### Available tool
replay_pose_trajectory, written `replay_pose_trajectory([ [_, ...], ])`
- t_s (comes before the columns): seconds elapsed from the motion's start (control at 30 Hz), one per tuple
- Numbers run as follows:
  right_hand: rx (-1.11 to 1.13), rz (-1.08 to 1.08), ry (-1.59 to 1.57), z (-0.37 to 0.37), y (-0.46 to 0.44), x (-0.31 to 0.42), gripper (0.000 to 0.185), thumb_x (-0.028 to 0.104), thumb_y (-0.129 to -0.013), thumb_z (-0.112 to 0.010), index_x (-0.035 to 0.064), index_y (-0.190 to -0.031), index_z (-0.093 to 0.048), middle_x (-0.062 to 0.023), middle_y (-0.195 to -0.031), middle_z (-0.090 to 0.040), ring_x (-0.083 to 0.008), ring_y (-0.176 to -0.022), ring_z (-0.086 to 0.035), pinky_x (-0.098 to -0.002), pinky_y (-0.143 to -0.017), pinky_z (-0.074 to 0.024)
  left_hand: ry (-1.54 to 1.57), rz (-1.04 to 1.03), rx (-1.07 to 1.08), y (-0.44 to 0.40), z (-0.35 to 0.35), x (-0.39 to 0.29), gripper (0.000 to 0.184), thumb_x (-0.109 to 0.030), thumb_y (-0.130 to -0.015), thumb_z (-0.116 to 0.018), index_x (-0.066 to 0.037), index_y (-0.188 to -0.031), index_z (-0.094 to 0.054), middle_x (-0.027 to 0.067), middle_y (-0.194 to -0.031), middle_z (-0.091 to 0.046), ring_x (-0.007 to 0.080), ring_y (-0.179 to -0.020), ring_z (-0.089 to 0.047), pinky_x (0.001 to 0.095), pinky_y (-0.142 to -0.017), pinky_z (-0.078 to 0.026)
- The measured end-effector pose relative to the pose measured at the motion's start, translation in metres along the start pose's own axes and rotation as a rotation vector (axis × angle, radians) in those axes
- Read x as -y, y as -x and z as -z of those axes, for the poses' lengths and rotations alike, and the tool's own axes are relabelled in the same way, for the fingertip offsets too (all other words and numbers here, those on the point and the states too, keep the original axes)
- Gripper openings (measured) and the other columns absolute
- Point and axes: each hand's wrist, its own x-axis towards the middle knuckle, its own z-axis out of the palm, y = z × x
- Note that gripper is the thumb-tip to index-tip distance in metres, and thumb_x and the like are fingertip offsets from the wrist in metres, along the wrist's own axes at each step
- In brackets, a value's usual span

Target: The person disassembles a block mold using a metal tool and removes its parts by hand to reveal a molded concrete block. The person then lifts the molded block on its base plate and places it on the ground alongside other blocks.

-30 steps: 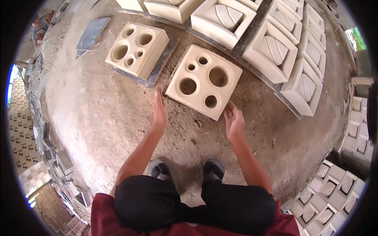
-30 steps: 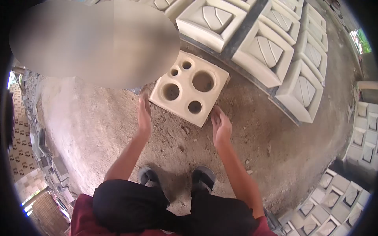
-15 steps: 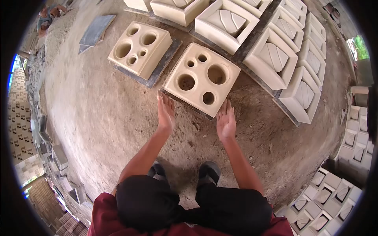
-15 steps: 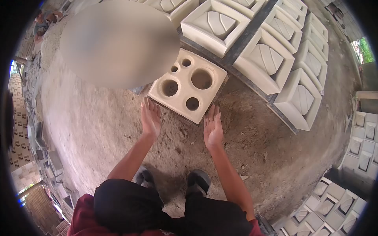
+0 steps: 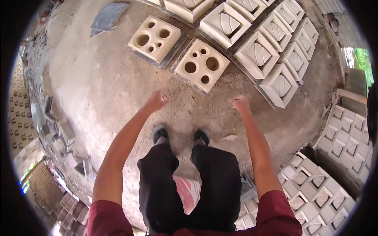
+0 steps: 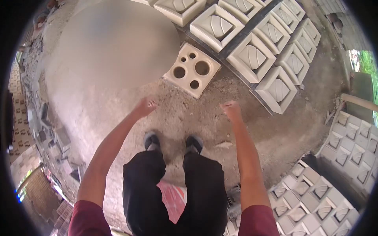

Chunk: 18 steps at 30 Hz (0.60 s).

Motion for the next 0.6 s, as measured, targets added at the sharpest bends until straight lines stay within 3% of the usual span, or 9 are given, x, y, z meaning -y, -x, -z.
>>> replay_pose_trajectory([
  [0.03, 0.019, 0.0, 0.009, 0.01, 0.019, 0.022, 0.033, 0.022, -0.085, -0.066, -0.007, -0.099, -0.063, -0.0162, -0.083, -0.068, -0.021, -0.069, -0.066, -0.0294, -0.063, -0.0543, -0.166, -0.036, 0.011, 0.012, 0.022, -0.028, 0.017, -0.015, -0.083, -0.065, -0.002, -0.094, -0.063, 0.0133, -0.081, -0.066, 0.0237, -0.074, -0.066, 0.0346, -0.069, -0.051],
  [0.1, -0.184, -0.007, -0.08, 0.035, 0.069, 0.074, 0.028, 0.023, -0.08, -0.074, -0.0016, -0.077, -0.062, -0.0055, -0.066, -0.062, -0.0121, -0.055, -0.058, -0.0271, -0.051, -0.0509, -0.162, 0.0, -0.061, 0.035, 0.059, -0.082, 0.017, -0.015, -0.081, -0.066, -0.002, -0.09, -0.06, 0.0145, -0.077, -0.064, 0.0251, -0.073, -0.065, 0.035, -0.068, -0.051],
  [0.2, -0.191, 0.091, -0.146, 0.069, 0.148, 0.159, 0.026, 0.021, -0.081, -0.073, -0.0012, -0.076, -0.061, -0.0058, -0.067, -0.062, -0.0113, -0.057, -0.059, -0.0252, -0.052, -0.0515, -0.155, 0.094, -0.154, 0.087, 0.114, -0.187, 0.017, -0.015, -0.082, -0.065, -0.001, -0.084, -0.056, 0.016, -0.074, -0.063, 0.0291, -0.075, -0.065, 0.0359, -0.069, -0.05],
  [0.27, -0.206, 0.157, -0.254, 0.086, 0.192, 0.209, 0.027, 0.021, -0.081, -0.074, -0.0023, -0.076, -0.061, -0.007, -0.068, -0.063, -0.0116, -0.057, -0.061, -0.0249, -0.052, -0.051, -0.13, 0.007, -0.315, 0.12, 0.141, -0.226, 0.016, -0.016, -0.083, -0.065, -0.002, -0.086, -0.058, 0.0147, -0.077, -0.065, 0.0284, -0.077, -0.066, 0.0359, -0.07, -0.05],
  [0.4, -0.185, 0.301, -0.39, 0.125, 0.287, 0.311, 0.028, 0.02, -0.081, -0.074, -0.0057, -0.083, -0.063, -0.0091, -0.073, -0.065, -0.0122, -0.06, -0.063, -0.0245, -0.052, -0.0512, -0.071, -0.16, -0.402, 0.209, 0.205, -0.346, 0.015, -0.015, -0.083, -0.066, -0.002, -0.089, -0.06, 0.0121, -0.079, -0.066, 0.0255, -0.077, -0.066, 0.0354, -0.072, -0.05],
  [0.6, -0.041, 0.415, -0.475, 0.184, 0.395, 0.381, 0.025, 0.019, -0.092, -0.059, -0.0062, -0.092, -0.063, -0.0095, -0.075, -0.065, -0.015, -0.064, -0.064, -0.027, -0.06, -0.0542, 0.124, 0.075, -0.522, 0.359, 0.258, -0.441, 0.014, -0.012, -0.084, -0.065, 0.0, -0.091, -0.063, 0.0082, -0.078, -0.066, 0.0159, -0.078, -0.064, 0.0309, -0.075, -0.05],
])
